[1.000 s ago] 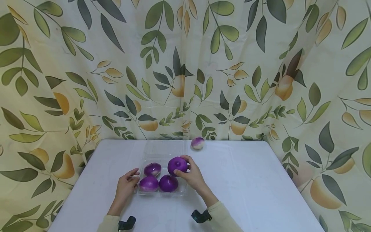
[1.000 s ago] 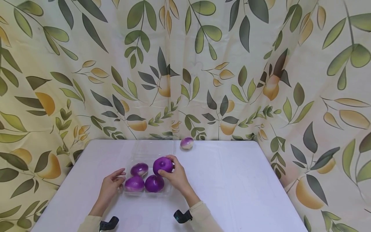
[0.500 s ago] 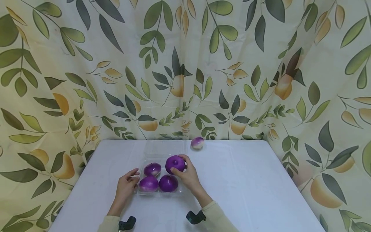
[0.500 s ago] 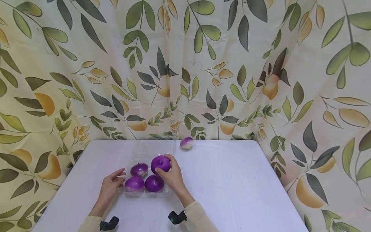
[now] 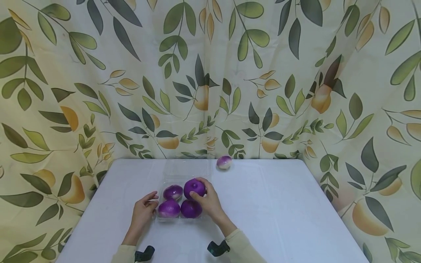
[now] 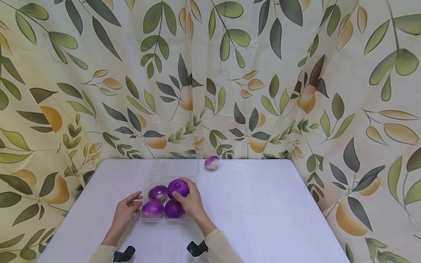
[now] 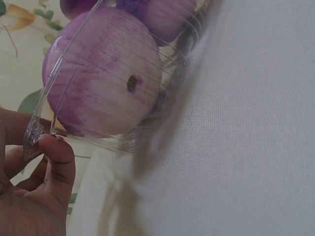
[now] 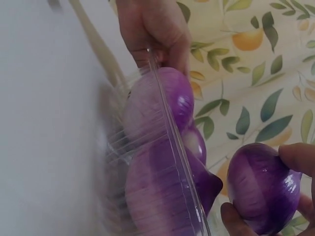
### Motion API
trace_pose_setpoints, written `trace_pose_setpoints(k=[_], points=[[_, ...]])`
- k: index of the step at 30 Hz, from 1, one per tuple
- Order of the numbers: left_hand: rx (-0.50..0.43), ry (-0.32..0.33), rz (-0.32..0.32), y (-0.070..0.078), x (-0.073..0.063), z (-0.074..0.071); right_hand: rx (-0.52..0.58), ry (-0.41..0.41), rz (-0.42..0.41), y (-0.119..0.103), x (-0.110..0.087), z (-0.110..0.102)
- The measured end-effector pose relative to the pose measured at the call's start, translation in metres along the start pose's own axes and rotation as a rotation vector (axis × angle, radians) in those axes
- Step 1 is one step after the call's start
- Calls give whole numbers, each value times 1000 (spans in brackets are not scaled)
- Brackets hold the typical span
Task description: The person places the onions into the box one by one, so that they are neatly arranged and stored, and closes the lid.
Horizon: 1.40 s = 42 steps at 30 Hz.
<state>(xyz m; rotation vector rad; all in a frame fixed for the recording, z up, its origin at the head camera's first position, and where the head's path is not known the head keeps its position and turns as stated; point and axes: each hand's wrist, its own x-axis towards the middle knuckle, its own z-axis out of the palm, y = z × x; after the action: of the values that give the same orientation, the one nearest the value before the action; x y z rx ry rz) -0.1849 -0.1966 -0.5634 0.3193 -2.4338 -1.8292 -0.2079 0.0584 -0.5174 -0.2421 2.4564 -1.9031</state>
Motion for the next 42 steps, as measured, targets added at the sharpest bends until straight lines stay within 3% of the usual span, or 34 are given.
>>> trace_pose_setpoints(k=[19, 34, 42], points=[[-12, -10, -15, -2, 3, -1, -71, 10, 19, 4, 2, 11], [-8, -4, -24, -3, 5, -1, -188, 35, 71, 11, 10, 16], [-17, -2, -29, -3, 4, 0, -195, 49, 54, 11, 13, 20]])
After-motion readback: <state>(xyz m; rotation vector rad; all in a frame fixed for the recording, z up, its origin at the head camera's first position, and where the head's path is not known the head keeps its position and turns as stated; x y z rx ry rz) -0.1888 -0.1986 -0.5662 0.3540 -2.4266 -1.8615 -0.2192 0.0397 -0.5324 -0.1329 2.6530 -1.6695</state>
